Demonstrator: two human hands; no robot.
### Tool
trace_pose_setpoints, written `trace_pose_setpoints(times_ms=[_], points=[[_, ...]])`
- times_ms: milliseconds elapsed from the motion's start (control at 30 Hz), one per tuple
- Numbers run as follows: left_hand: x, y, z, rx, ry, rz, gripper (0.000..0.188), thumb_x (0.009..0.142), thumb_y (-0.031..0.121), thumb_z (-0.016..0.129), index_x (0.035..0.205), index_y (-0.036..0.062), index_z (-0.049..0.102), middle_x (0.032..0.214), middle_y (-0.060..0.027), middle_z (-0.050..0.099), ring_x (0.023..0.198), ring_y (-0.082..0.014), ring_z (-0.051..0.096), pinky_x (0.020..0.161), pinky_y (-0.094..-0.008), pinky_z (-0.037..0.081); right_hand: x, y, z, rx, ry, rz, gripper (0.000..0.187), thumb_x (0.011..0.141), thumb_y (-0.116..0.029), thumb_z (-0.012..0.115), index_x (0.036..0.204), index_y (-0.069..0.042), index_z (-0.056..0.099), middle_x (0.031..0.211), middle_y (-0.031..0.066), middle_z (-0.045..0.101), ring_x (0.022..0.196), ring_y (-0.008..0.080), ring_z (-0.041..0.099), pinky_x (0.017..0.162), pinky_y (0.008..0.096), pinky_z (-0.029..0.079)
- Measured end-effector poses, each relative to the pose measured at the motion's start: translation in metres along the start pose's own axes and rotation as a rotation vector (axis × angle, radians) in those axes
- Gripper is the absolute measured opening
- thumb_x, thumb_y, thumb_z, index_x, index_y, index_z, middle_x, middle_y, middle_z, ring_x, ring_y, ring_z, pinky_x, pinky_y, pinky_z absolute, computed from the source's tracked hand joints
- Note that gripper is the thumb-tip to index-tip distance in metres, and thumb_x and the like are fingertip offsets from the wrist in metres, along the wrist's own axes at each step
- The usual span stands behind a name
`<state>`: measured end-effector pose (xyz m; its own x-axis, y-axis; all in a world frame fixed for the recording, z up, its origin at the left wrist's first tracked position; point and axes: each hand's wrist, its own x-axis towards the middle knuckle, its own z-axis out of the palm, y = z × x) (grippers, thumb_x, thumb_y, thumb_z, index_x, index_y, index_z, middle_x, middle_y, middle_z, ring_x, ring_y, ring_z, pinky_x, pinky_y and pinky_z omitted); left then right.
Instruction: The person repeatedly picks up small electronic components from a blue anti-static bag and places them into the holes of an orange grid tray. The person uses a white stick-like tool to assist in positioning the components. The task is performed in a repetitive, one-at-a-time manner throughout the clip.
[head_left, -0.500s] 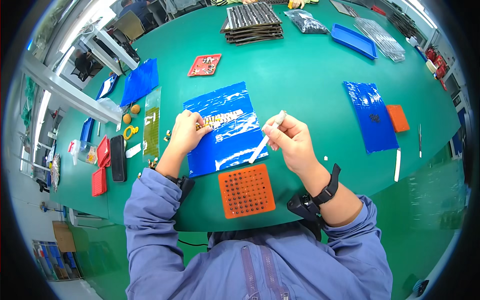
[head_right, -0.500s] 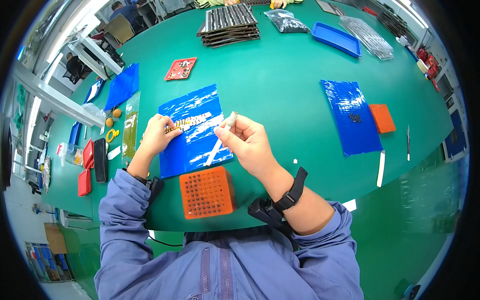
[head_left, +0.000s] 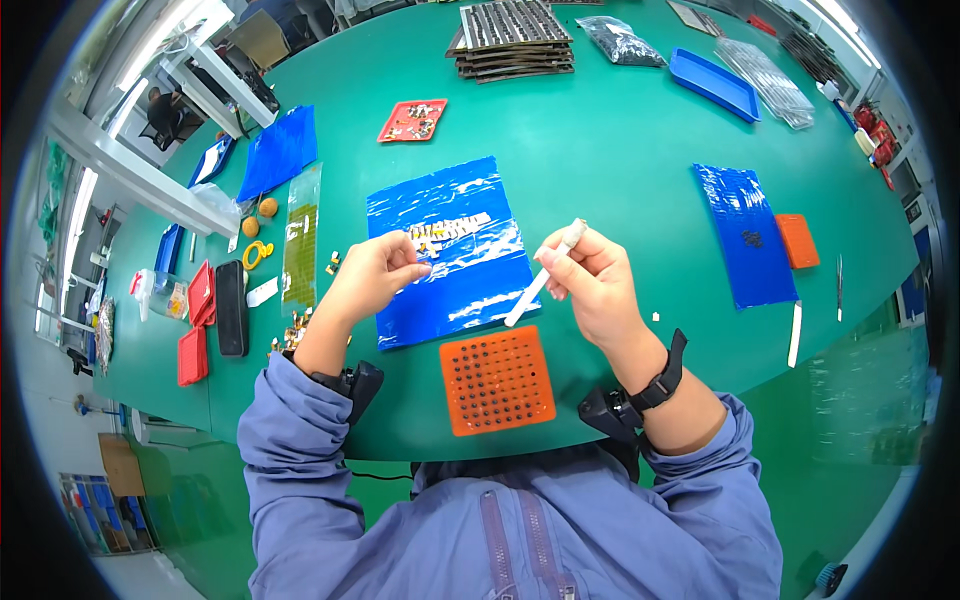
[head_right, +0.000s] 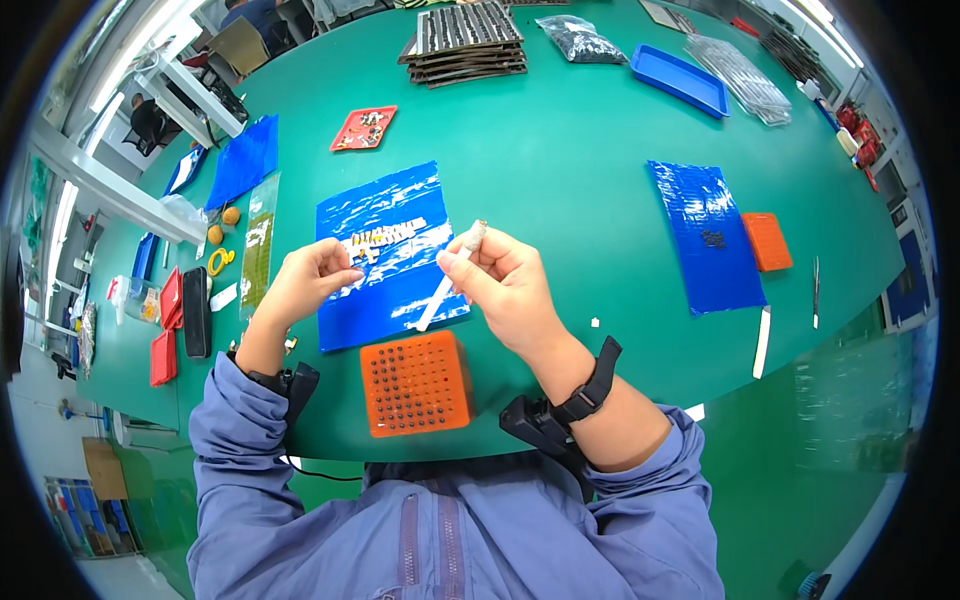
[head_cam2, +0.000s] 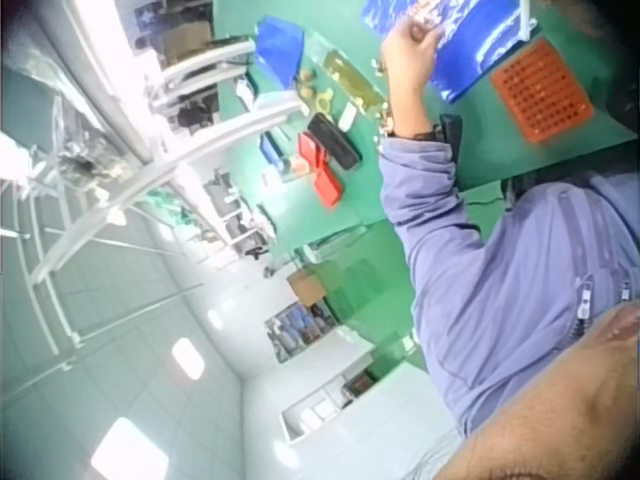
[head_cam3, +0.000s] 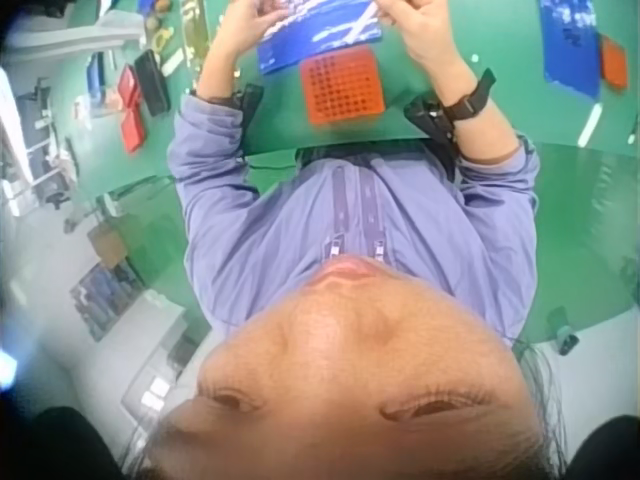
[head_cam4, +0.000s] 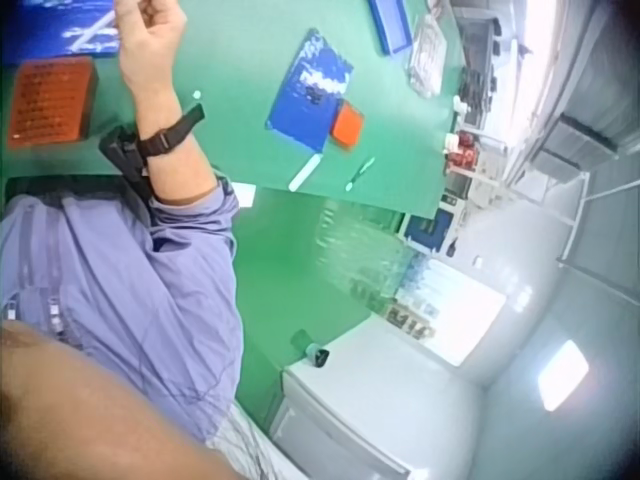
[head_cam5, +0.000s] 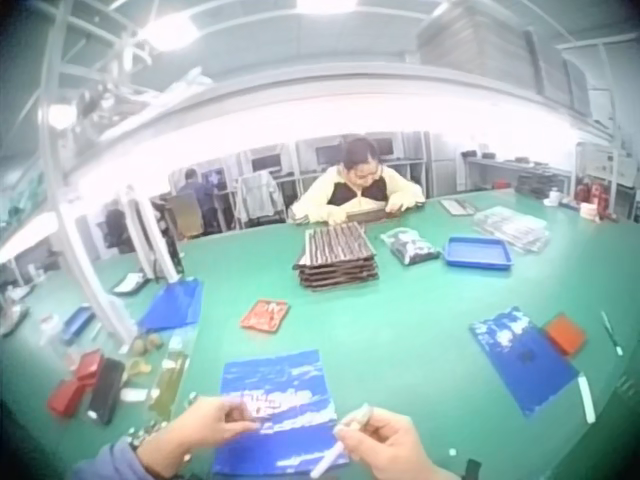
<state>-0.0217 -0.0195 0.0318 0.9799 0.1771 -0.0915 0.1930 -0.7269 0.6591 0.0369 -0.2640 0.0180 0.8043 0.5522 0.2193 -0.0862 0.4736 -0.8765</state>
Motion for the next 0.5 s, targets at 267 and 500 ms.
trace_pose_setpoints(times_ms=[267, 500], points=[[-0.013, -0.008, 0.002, -0.110, -0.143, -0.072, 0.008, 0.074, 0.010, 0.064, 0.076, 0.0038, 0.059, 0.057, 0.0006, 0.052, 0.051, -0.0051, 0.046, 0.047, -0.0211, 0.038, 0.000, 0.000, 0.000, -0.012, -0.007, -0.010, 0.006, 0.082, -0.007, 0.058, 0.086, -0.002, 0.057, 0.069, -0.0004, 0.055, 0.058, 0.0032, 0.047, 0.052, 0.0171, 0.036], [-0.038, 0.000, 0.010, -0.330, -0.079, 0.020, 0.009, 0.079, 0.009, 0.060, 0.080, 0.0028, 0.054, 0.061, -0.0018, 0.056, 0.056, -0.0058, 0.053, 0.049, -0.0204, 0.041, -0.002, -0.002, 0.002, -0.038, -0.006, -0.034, 0.007, 0.082, -0.006, 0.057, 0.087, -0.001, 0.057, 0.068, -0.0004, 0.055, 0.057, 0.0030, 0.046, 0.051, 0.0170, 0.036]])
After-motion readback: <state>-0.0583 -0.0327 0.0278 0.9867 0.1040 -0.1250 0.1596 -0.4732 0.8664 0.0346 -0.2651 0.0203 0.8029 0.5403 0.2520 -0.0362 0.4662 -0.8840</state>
